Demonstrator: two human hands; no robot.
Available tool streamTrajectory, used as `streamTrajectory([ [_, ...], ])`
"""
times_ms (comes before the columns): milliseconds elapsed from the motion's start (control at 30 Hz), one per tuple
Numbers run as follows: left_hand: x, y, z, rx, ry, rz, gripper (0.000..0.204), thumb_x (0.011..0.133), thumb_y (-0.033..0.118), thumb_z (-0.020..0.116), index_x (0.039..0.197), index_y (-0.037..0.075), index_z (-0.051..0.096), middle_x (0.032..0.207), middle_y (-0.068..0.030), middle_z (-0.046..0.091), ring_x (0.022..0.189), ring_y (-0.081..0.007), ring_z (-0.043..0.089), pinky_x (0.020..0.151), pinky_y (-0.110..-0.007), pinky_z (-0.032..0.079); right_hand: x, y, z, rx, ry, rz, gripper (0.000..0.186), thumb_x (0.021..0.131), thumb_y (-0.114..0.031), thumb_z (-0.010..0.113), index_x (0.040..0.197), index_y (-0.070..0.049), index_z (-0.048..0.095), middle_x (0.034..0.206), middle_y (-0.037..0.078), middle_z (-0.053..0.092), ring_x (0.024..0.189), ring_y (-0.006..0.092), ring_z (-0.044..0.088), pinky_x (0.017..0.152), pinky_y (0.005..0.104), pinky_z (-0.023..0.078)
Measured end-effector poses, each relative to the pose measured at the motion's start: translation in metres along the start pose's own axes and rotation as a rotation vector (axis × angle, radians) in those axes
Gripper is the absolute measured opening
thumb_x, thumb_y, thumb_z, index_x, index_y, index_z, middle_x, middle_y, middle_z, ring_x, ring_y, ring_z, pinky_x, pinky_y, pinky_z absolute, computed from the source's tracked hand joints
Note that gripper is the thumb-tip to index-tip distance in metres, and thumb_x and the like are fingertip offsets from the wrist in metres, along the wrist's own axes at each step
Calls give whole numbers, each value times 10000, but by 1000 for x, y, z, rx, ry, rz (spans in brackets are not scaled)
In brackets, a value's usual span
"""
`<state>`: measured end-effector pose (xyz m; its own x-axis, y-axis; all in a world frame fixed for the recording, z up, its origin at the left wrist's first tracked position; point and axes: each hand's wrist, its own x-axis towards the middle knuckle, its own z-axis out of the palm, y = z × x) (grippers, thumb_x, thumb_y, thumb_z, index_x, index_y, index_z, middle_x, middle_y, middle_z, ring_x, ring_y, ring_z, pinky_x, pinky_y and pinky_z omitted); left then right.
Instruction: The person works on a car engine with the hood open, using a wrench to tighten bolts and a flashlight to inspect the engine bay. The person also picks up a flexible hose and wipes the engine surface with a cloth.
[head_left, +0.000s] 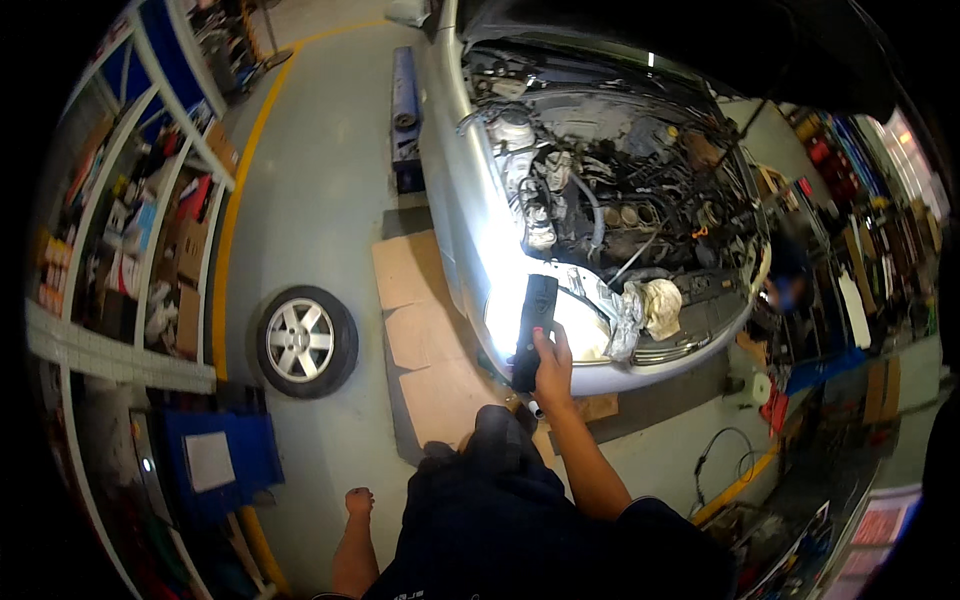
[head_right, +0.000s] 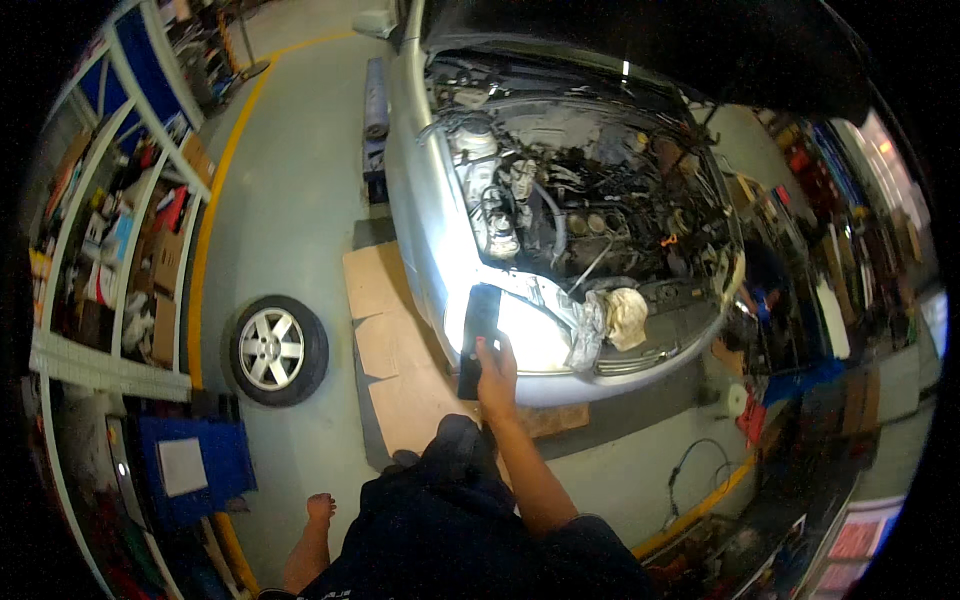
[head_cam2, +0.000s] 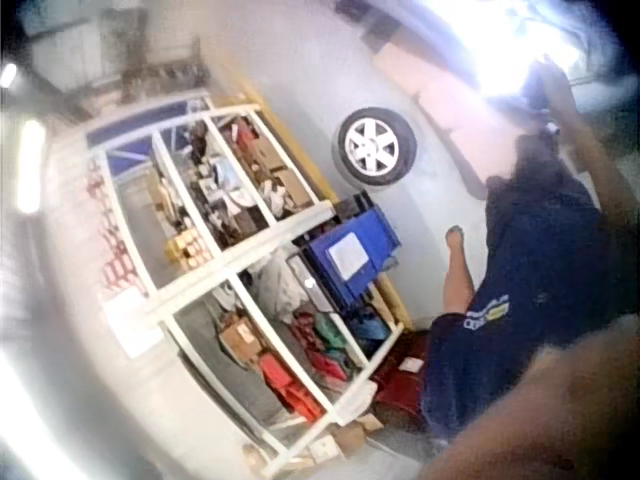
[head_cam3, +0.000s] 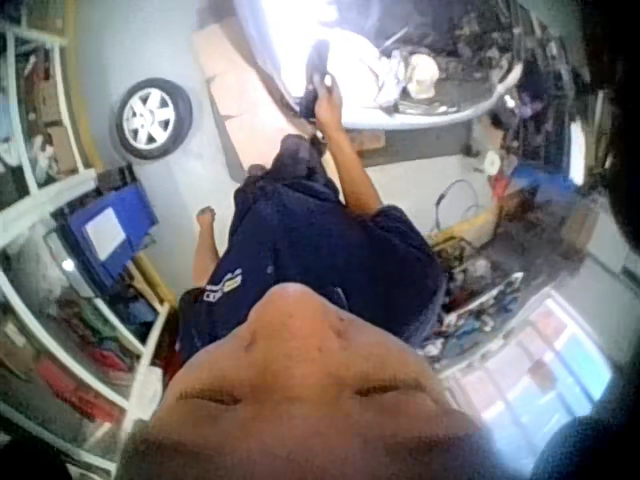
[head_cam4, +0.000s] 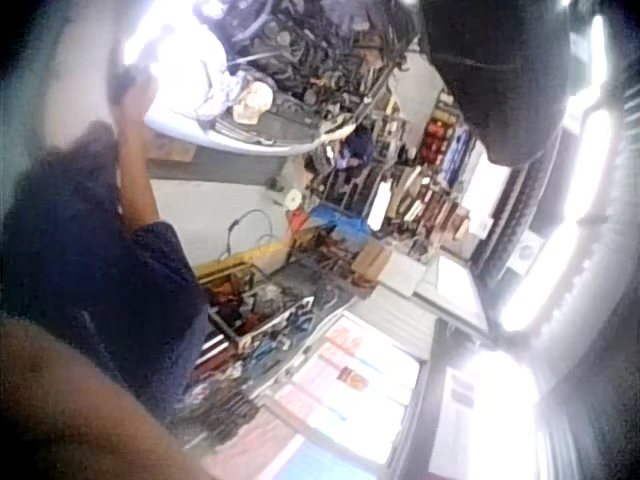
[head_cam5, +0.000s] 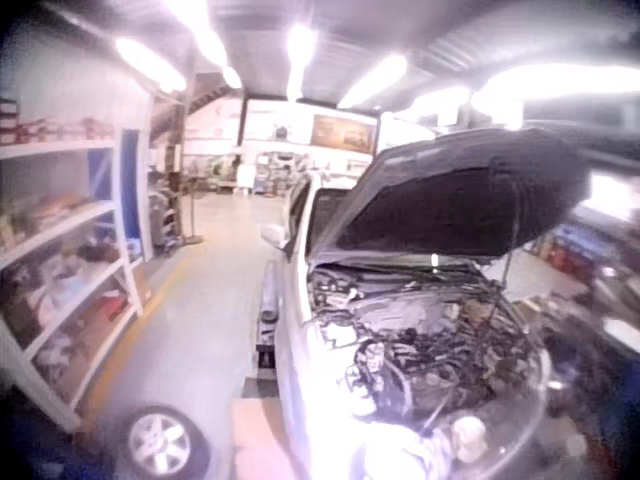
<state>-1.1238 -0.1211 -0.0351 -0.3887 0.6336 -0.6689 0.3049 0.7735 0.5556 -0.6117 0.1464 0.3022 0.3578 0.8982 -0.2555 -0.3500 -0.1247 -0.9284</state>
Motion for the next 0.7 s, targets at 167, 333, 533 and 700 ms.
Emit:
streamTrajectory([
  [167, 80, 134, 18, -81, -31, 17, 250, 962, 188, 651, 1051, -41, 701, 885, -121, 731, 708, -195, 685, 614, -320, 541, -7, 9, -23, -51, 173, -22, 354, 1065, -272, 612, 1312, -20, 588, 1066, 124, 674, 918, 177, 650, 798, 320, 531],
  [333, 122, 229, 56, -132, -158, 200, 232, 928, 152, 645, 1075, -10, 721, 894, -104, 746, 751, -174, 703, 661, -302, 548, 17, 27, -27, -33, 215, -50, 325, 1059, -248, 625, 1296, -27, 604, 1021, 107, 689, 902, 163, 646, 808, 314, 527],
  [533, 155, 258, 36, 225, -48, 459, 219, 910, 130, 660, 1075, 2, 728, 906, -110, 751, 761, -180, 708, 696, -316, 570, 76, 7, 5, 126, 176, -29, 312, 1063, -256, 631, 1293, -56, 563, 860, 84, 645, 631, 187, 667, 532, 318, 581],
  [700, 161, 310, 16, 144, -97, 326, 202, 902, 87, 670, 1079, -2, 711, 870, -105, 732, 755, -182, 698, 703, -314, 566, 136, -1, 3, 168, 191, -25, 305, 1066, -237, 625, 1304, -58, 561, 887, 95, 642, 651, 185, 682, 552, 313, 590],
])
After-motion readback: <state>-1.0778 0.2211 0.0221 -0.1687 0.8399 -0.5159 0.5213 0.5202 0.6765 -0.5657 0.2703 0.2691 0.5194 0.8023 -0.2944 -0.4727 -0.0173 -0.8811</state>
